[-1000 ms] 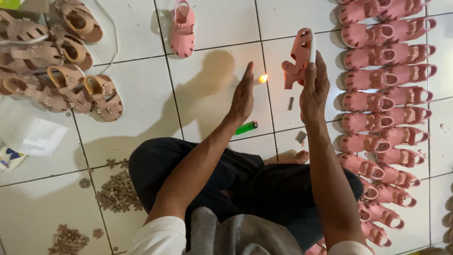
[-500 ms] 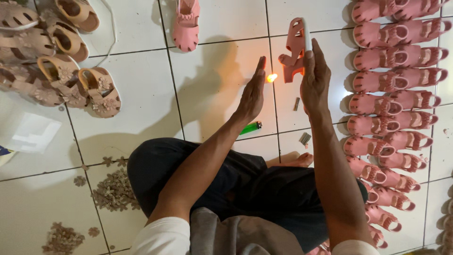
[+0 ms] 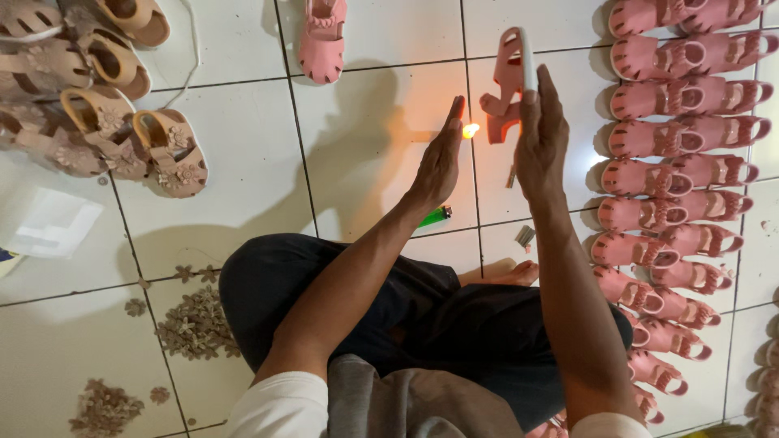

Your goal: The person sits on the floor holding a pink foam sandal and passes its edge near a lit candle, melting and smoothing the rim, then sets the finished sandal aside and picks up the next one. A lighter lies nearby and finished pairs accumulate on the tiled floor.

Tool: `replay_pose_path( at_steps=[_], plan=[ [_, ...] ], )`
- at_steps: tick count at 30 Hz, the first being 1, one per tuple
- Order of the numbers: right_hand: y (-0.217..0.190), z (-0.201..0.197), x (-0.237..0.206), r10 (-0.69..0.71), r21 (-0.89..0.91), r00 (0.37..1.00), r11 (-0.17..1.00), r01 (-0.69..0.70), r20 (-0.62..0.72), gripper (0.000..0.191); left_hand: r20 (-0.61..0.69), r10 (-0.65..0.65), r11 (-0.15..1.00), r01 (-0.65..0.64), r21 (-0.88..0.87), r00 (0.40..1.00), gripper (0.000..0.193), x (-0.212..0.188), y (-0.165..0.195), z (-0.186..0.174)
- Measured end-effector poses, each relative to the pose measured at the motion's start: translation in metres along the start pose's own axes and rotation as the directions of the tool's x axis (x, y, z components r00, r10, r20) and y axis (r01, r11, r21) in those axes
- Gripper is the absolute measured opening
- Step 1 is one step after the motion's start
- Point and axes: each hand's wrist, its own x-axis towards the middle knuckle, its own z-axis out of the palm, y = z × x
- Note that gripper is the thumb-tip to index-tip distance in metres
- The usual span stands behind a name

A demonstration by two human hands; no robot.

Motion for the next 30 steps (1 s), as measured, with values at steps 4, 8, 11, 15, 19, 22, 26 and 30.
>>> replay_pose_path(
  at_steps=[4,8,11,15,19,22,26,30],
  plan=[
    [0.005,0.008,0.006,-0.105,-0.032,0.994,0.994,0.105,0.0,0.058,-0.006,0.012,0.999,-0.013,-0.049,1.0,0.068,-0.001,0.0,-0.001],
    [0.001,0.004,0.0,-0.113,-0.01,0.993,0.994,0.113,0.024,0.058,-0.006,0.005,0.998,-0.005,-0.058,1.0,0.067,-0.001,0.001,-0.002],
    [-0.006,0.001,-0.001,-0.065,0.073,0.997,0.995,0.062,0.043,0.06,-0.004,0.004,0.999,-0.004,-0.048,1.0,0.067,-0.001,0.001,-0.002],
    [-0.009,0.003,0.0,0.045,0.0,0.999,0.999,-0.045,0.016,0.061,-0.011,0.013,1.0,-0.013,0.001,1.0,0.067,0.0,0.001,-0.001],
    [-0.001,0.006,-0.008,-0.051,-0.028,0.999,0.998,0.051,0.004,0.058,-0.025,-0.003,1.0,0.002,-0.023,1.0,0.068,-0.001,0.003,-0.002],
    [0.006,0.009,-0.014,-0.072,0.057,0.997,0.996,0.074,-0.035,0.056,-0.025,-0.003,1.0,0.002,-0.028,1.0,0.068,-0.003,0.004,-0.002],
    [0.01,0.016,-0.021,-0.106,-0.035,0.991,0.994,0.103,-0.078,0.053,-0.023,0.017,1.0,-0.017,-0.009,1.0,0.066,-0.002,0.003,-0.002],
    [0.014,0.019,-0.027,-0.079,-0.055,0.994,0.996,0.075,-0.074,0.051,-0.035,0.081,0.995,-0.082,-0.049,0.996,0.064,-0.002,-0.001,-0.002]
  ],
)
